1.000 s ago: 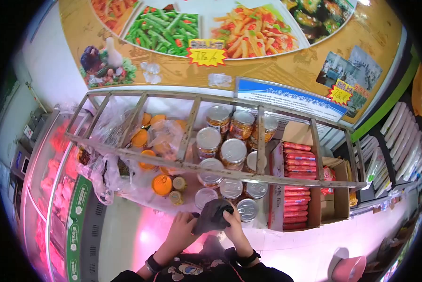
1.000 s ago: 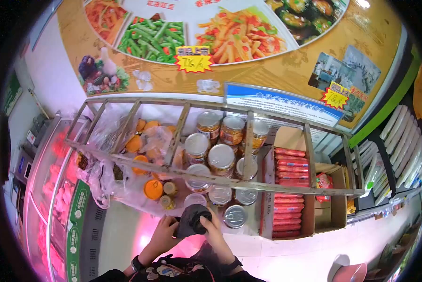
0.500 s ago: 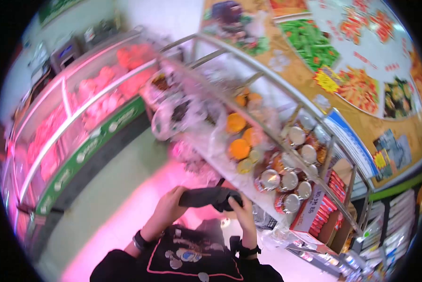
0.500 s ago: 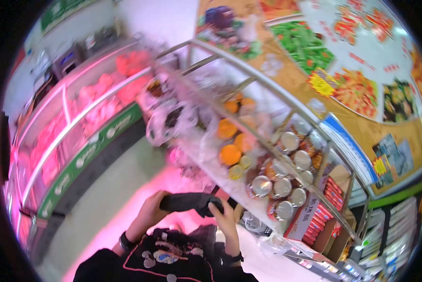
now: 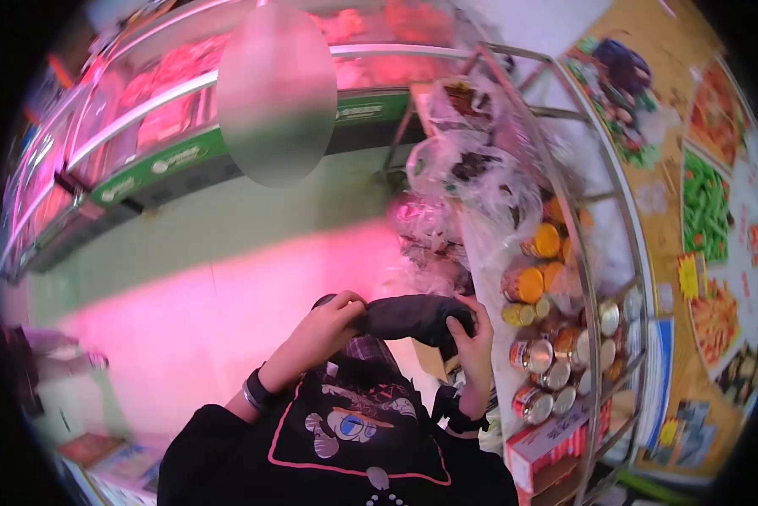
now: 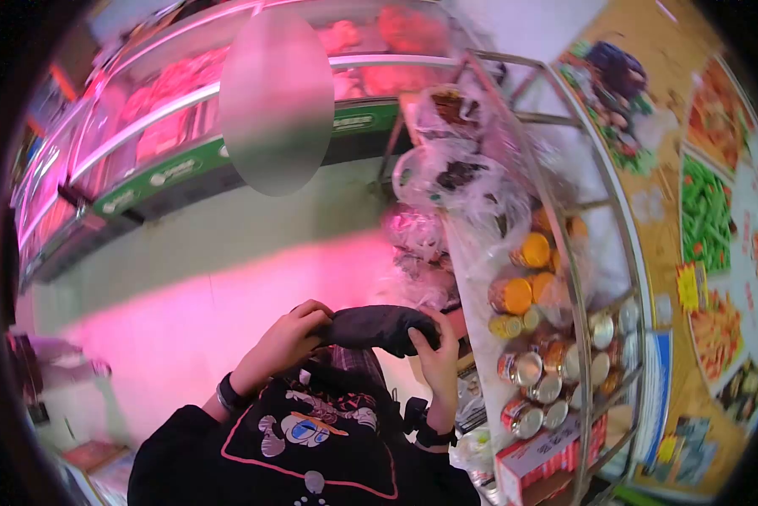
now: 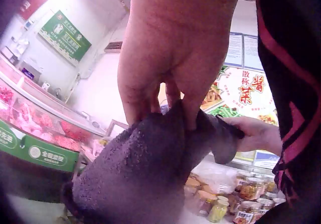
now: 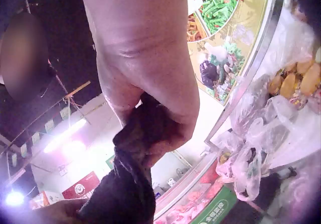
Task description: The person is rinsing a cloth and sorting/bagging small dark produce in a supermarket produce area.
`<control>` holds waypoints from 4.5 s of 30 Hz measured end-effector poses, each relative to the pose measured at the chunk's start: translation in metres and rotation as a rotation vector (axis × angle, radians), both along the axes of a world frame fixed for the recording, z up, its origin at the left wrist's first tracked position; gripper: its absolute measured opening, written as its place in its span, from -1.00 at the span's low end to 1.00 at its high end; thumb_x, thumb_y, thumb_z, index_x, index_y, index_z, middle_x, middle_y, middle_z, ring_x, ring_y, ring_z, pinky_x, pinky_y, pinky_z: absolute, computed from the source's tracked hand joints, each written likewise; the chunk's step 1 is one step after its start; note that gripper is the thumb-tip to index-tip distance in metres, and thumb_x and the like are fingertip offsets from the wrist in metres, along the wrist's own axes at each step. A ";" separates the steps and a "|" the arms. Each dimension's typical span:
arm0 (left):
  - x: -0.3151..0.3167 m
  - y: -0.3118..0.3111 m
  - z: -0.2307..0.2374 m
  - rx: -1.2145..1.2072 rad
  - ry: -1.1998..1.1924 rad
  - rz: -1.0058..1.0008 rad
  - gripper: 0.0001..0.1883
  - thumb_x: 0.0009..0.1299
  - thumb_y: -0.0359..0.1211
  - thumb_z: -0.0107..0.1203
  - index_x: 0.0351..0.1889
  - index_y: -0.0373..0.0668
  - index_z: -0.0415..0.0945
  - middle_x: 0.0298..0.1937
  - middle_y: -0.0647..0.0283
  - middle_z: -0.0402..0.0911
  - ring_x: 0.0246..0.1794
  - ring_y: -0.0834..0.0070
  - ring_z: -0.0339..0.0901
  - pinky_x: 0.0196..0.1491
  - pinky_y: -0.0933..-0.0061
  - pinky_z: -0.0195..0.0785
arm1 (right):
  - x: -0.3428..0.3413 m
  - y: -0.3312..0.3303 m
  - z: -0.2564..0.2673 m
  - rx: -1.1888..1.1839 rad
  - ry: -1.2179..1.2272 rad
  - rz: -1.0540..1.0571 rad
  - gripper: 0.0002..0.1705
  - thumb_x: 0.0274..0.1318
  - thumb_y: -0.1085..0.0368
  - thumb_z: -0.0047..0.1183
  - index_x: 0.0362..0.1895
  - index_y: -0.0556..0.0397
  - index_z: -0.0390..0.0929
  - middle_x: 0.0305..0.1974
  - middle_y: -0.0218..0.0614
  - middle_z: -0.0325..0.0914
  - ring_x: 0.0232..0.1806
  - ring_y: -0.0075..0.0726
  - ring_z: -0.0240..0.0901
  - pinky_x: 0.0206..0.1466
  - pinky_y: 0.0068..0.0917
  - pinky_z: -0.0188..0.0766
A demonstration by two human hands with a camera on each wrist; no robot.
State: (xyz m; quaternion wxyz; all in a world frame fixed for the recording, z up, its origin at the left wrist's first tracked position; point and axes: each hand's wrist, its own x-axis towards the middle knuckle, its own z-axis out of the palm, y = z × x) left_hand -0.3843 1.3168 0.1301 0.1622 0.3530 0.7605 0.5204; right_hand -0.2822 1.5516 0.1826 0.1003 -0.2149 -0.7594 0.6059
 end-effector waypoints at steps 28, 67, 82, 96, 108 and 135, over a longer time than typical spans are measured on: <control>0.154 -0.095 0.008 -0.019 -0.354 1.446 -0.78 0.31 -0.55 -0.19 -0.08 -0.30 0.32 -0.20 0.00 0.42 -0.12 0.10 0.41 -0.04 0.28 0.26 | -0.166 -0.170 -0.033 0.158 -0.125 1.408 -0.76 -0.01 0.48 0.10 -0.18 0.20 0.48 -0.37 -0.27 0.52 -0.33 -0.51 0.44 -0.19 -0.57 0.38; 0.097 -0.323 -0.074 -0.495 -0.155 1.310 -0.63 0.21 -0.40 0.10 -0.02 -0.24 0.36 -0.05 0.06 0.45 -0.04 0.07 0.42 0.03 0.22 0.30 | -0.253 -0.448 -0.133 0.715 0.457 2.127 -0.52 -0.04 0.21 0.11 0.05 -0.09 0.43 -0.19 -0.09 0.41 -0.14 -0.05 0.45 -0.07 -0.18 0.41; 0.198 -0.261 -0.137 0.961 -0.903 1.853 -0.48 0.24 -0.44 0.16 0.16 -0.28 0.27 0.07 0.22 0.45 0.01 0.44 0.43 0.06 0.37 0.32 | -0.242 -0.357 -0.178 -0.145 -0.476 1.425 -0.27 -0.04 0.33 0.19 0.22 0.18 0.15 0.06 -0.22 0.37 0.11 -0.37 0.28 0.17 -0.42 0.23; 0.115 -0.245 -0.116 1.038 -0.859 1.638 -0.56 0.15 -0.60 0.04 0.05 -0.32 0.33 -0.12 0.19 0.54 -0.16 0.47 0.51 -0.07 0.47 0.38 | -0.290 -0.301 -0.166 -0.231 -0.453 1.047 -0.43 -0.21 0.54 -0.10 0.06 0.16 0.33 -0.15 -0.35 0.45 -0.15 -0.46 0.37 -0.04 -0.52 0.31; 0.060 -0.286 -0.058 0.828 -0.673 1.523 -0.64 0.12 -0.55 0.06 -0.07 -0.29 0.39 -0.31 0.31 0.55 -0.32 0.58 0.50 -0.26 0.55 0.38 | -0.303 -0.288 -0.098 -0.273 -0.309 0.922 -0.45 -0.20 0.55 -0.04 0.04 0.15 0.32 -0.21 -0.37 0.45 -0.25 -0.52 0.38 -0.15 -0.56 0.36; -0.089 -0.344 0.011 0.545 -0.391 1.263 -0.61 0.05 -0.46 0.07 -0.11 -0.26 0.34 -0.41 0.33 0.50 -0.42 0.59 0.47 -0.39 0.58 0.33 | -0.378 -0.265 -0.048 -0.466 -0.065 0.730 -0.48 -0.13 0.56 -0.03 0.04 0.12 0.33 -0.23 -0.32 0.51 -0.28 -0.43 0.47 -0.18 -0.49 0.45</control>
